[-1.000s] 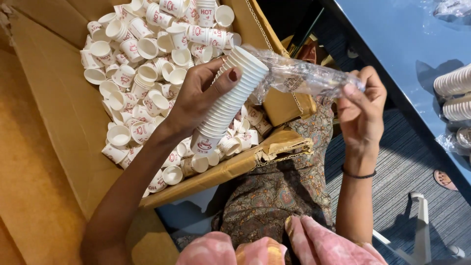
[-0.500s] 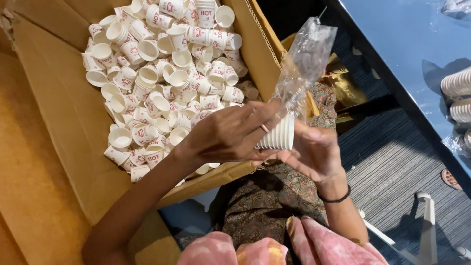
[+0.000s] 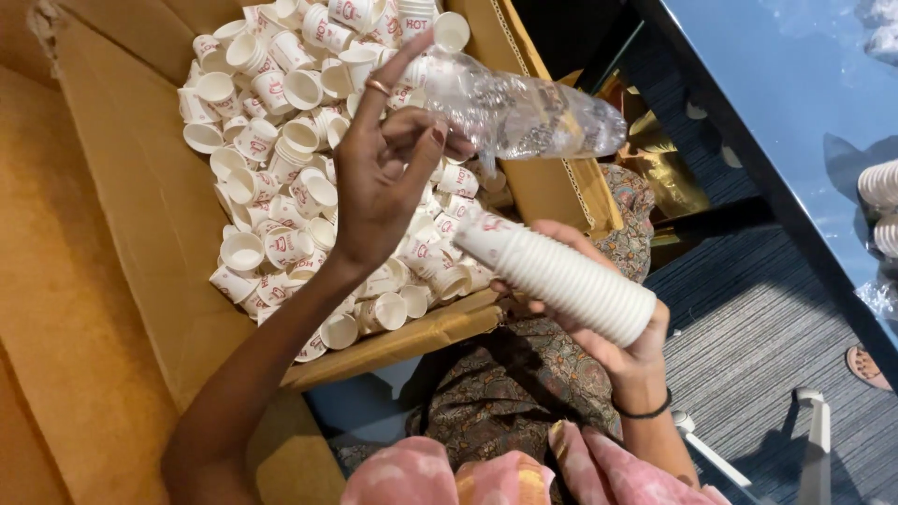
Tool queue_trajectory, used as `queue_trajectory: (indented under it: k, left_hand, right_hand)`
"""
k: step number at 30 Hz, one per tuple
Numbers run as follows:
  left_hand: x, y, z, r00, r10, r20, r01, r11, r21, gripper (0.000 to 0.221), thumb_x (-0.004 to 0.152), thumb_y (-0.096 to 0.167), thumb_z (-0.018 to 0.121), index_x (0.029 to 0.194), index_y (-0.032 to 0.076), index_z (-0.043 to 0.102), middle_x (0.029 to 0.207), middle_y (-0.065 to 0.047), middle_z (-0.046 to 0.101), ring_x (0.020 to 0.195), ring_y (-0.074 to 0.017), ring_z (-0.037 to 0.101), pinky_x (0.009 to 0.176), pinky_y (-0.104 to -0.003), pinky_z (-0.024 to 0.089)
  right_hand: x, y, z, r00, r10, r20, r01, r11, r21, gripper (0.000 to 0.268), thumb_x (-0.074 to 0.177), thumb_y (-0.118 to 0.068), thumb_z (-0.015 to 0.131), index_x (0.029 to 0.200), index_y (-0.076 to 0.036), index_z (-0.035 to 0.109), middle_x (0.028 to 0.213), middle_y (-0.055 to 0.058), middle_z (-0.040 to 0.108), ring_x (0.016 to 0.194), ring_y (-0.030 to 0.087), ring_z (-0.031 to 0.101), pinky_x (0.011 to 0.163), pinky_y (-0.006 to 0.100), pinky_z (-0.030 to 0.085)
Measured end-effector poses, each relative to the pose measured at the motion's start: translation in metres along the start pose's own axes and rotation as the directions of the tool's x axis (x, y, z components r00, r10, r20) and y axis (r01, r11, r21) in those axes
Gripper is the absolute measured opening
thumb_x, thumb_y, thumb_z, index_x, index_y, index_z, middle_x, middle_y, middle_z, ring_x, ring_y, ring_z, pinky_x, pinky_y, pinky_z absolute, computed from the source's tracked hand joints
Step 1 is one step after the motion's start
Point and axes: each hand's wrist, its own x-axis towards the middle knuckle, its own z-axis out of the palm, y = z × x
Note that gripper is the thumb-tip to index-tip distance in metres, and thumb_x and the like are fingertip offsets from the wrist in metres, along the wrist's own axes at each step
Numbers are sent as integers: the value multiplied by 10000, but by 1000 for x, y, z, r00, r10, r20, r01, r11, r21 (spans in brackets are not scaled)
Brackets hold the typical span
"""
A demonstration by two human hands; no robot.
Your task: Packaging stacks of paper cups into plastic sleeves.
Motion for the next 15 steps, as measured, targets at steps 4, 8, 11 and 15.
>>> queue_trajectory:
  k: [4, 8, 11, 15]
  left_hand:
    - [11, 2, -18, 995, 8, -101, -9, 1000, -8, 629, 995, -60, 624, 1501, 73, 275, 941, -92, 743, 898, -173, 762, 874, -340, 694]
    - [12, 6, -16, 990, 24, -142, 18, 958, 285, 464, 912, -14, 732, 1330, 20, 533, 901, -65, 697, 785, -160, 726, 740, -322, 678]
    - [6, -6, -9, 983, 137, -123, -48, 836, 547, 487, 853, 114, 870, 1239, 34, 584, 880, -37, 618, 763, -147, 656, 663, -298, 634]
    - [0, -8, -2, 850, 505, 152, -295, 216, 931, 660, 841, 204, 883, 1331, -30, 508, 979, -123, 531, 889, -272, 543, 738, -374, 579]
  right_hand:
    - [-26, 0, -17, 980, -93, -178, 69, 989, -132, 1073, 798, -269, 776, 1601, 123, 181, 1509, 406, 324, 1179, 352, 527, 987, 309, 494]
    - [-29, -5, -15, 981, -136, -140, 182, 896, 405, 826, 1005, -266, 698, 1595, 104, 255, 1465, 506, 390, 1270, 523, 607, 1001, 387, 599]
    - [-35, -2, -14, 968, -166, -190, 215, 938, 273, 736, 1030, -243, 701, 1531, 132, 315, 1408, 502, 410, 1256, 485, 618, 982, 407, 598]
    - [-30, 3, -2, 908, -141, -395, -17, 928, -372, 783, 881, -294, 807, 1391, 111, 372, 1543, 416, 389, 1255, 433, 556, 897, 408, 564]
